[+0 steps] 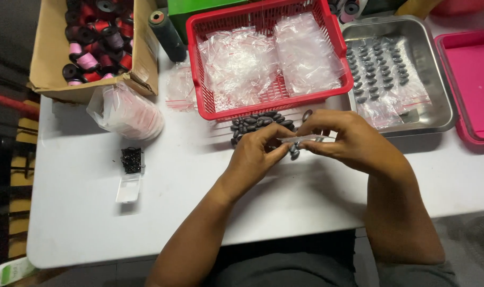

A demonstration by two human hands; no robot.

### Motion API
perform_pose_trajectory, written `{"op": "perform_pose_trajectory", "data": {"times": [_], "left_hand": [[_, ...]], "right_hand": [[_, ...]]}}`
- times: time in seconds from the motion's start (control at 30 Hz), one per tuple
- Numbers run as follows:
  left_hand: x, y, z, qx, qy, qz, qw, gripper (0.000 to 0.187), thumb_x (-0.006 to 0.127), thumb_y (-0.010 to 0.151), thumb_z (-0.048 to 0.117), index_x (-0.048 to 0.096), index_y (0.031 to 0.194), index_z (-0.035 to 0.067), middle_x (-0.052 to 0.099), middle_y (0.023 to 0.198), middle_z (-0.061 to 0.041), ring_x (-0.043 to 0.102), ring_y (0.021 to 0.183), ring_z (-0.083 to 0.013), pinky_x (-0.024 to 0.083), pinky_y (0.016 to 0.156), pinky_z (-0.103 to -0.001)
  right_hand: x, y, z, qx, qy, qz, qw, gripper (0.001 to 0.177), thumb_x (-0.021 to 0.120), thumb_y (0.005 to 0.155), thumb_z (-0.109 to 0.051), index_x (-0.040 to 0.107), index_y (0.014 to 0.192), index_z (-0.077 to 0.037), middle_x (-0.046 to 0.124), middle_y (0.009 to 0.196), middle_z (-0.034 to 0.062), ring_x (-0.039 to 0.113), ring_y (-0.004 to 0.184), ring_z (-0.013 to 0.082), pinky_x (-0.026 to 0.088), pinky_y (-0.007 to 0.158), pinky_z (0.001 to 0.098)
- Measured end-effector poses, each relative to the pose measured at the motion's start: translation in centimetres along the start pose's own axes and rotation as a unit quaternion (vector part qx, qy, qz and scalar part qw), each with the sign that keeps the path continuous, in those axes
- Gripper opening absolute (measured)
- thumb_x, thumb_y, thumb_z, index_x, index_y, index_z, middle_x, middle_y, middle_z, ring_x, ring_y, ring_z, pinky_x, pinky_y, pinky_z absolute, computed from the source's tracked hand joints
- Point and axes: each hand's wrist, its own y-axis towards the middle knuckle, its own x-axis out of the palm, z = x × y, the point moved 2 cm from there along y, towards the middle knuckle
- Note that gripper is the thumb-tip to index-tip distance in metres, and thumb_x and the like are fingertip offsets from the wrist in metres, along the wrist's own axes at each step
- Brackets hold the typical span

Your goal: Packaging small lead fishing weights into plastic zip-lock bags by counting them out from a pile.

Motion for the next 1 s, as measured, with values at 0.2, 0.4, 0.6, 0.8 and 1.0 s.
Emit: {"op": "perform_pose_trajectory", "data": {"times": [0.2,0.4,0.6,0.8,1.0], "left_hand": [[0.4,-0.4,0.6,0.016,0.003,-0.013,1.000,0.023,0.063,0.077,0.007,0.062,0.100,0.011,0.068,0.091,-0.014,0.068,0.076,-0.0285,0.055,0.062,-0.034],[0.5,-0.3,-0.7,0.090,0.049,0.001,0.995,0.026,0.065,0.079,0.013,0.059,0.103,0.008,0.065,0.099,-0.003,0.063,0.078,-0.0128,0.049,0.071,-0.023],[0.2,-0.2,-0.3,0.113,0.067,0.003,0.991,0.021,0.063,0.081,0.013,0.060,0.101,0.007,0.066,0.097,-0.005,0.065,0.085,-0.0147,0.052,0.072,-0.024],[0.2,0.0,-0.3,0.097,0.069,0.000,0.993,0.020,0.063,0.080,0.014,0.061,0.099,0.008,0.067,0.093,-0.004,0.065,0.080,-0.0119,0.051,0.067,-0.021],[0.2,0.1,-0.3,0.107,0.077,-0.003,0.991,0.019,0.064,0.080,0.013,0.061,0.098,0.007,0.067,0.092,-0.004,0.065,0.079,-0.0121,0.052,0.067,-0.021]], "right_hand": [[0.0,-1.2,-0.5,0.014,-0.167,0.007,0.986,0.009,0.066,0.072,-0.009,0.064,0.079,-0.015,0.065,0.074,0.0007,0.061,0.072,0.0205,0.051,0.062,0.0285],[-4.2,-4.3,3.0,0.049,-0.253,0.032,0.966,0.016,0.064,0.076,-0.018,0.070,0.090,-0.016,0.070,0.087,0.0003,0.064,0.077,0.0171,0.048,0.069,0.0320],[-9.8,-7.3,6.5,0.191,-0.343,0.124,0.911,0.018,0.065,0.084,-0.020,0.068,0.101,-0.013,0.068,0.084,0.0070,0.062,0.071,0.0226,0.045,0.061,0.0370],[-11.5,-6.4,8.5,0.352,-0.313,0.029,0.881,0.016,0.052,0.090,-0.030,0.064,0.093,-0.020,0.068,0.075,0.0049,0.057,0.073,0.0252,0.040,0.073,0.0338],[-12.0,-3.9,8.8,0.377,-0.308,-0.033,0.873,0.024,0.054,0.085,-0.027,0.068,0.103,-0.017,0.068,0.100,0.0069,0.060,0.092,0.0248,0.044,0.078,0.0371]]}}
